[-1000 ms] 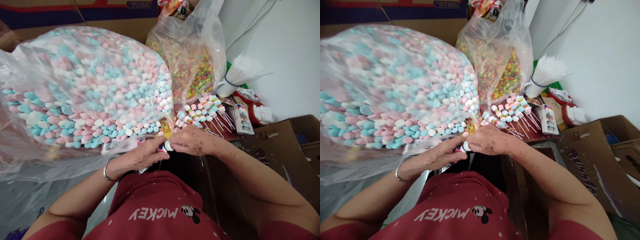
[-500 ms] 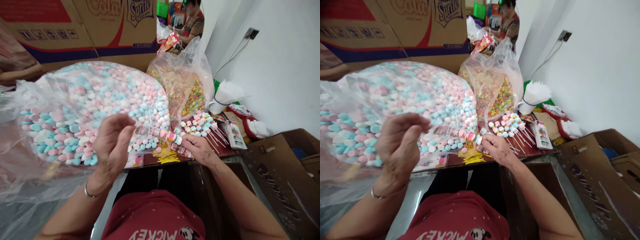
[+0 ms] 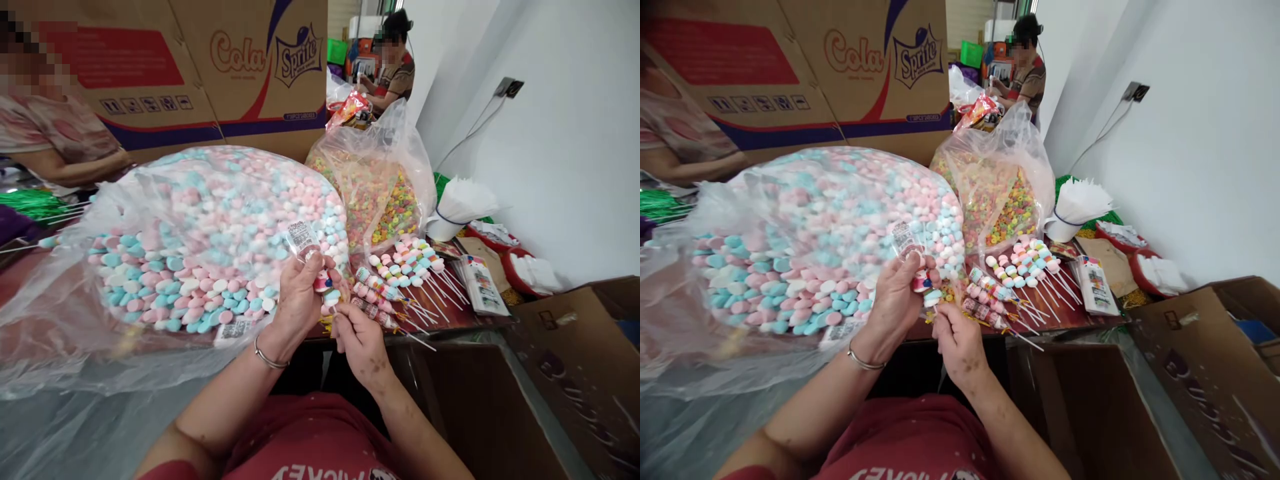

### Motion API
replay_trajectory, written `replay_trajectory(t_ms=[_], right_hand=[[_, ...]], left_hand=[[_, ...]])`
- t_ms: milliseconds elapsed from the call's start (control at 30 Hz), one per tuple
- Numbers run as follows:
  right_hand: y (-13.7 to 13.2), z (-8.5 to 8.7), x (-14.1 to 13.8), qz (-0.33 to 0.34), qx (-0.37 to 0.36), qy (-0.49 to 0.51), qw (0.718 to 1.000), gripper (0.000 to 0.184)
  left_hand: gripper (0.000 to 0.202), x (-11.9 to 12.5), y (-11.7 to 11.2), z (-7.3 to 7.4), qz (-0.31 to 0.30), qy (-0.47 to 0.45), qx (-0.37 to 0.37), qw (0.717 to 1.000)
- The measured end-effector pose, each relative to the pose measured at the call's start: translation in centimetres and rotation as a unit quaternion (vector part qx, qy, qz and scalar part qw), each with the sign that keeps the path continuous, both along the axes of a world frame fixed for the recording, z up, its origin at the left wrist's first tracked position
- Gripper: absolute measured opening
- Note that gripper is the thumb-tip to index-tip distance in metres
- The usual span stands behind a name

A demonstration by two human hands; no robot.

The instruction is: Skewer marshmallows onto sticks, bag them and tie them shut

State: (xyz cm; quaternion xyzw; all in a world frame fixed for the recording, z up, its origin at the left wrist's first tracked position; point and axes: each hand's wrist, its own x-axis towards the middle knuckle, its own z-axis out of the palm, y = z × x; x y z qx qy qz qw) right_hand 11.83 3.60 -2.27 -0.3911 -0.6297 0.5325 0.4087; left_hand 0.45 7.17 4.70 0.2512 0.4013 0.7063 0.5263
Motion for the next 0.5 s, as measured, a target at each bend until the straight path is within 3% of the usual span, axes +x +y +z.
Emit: replay_trajectory(t_ms=[133,300,500], right_hand=[[-0.5,-0.7,-0.4,-0.014,-0.100,0.104,0.989,0.030],[-0.2,0.0,-0.9,-0.008,-0.242,0.284,0.928,0.030],[0.3,0.9,-0.7,0.021,-0.285,0.353,0.891,0.031]], left_hand=[[0.043,0.3,0.2,-0.9,-0.049,0.002,-0.007,0.999],[0.044,0.5,-0.4,-2.0,-0.121,-0.033,0.000,0.992],[0.040,-0.2,-0.9,-2.8,-0.177,-0.059,0.007,0.982]])
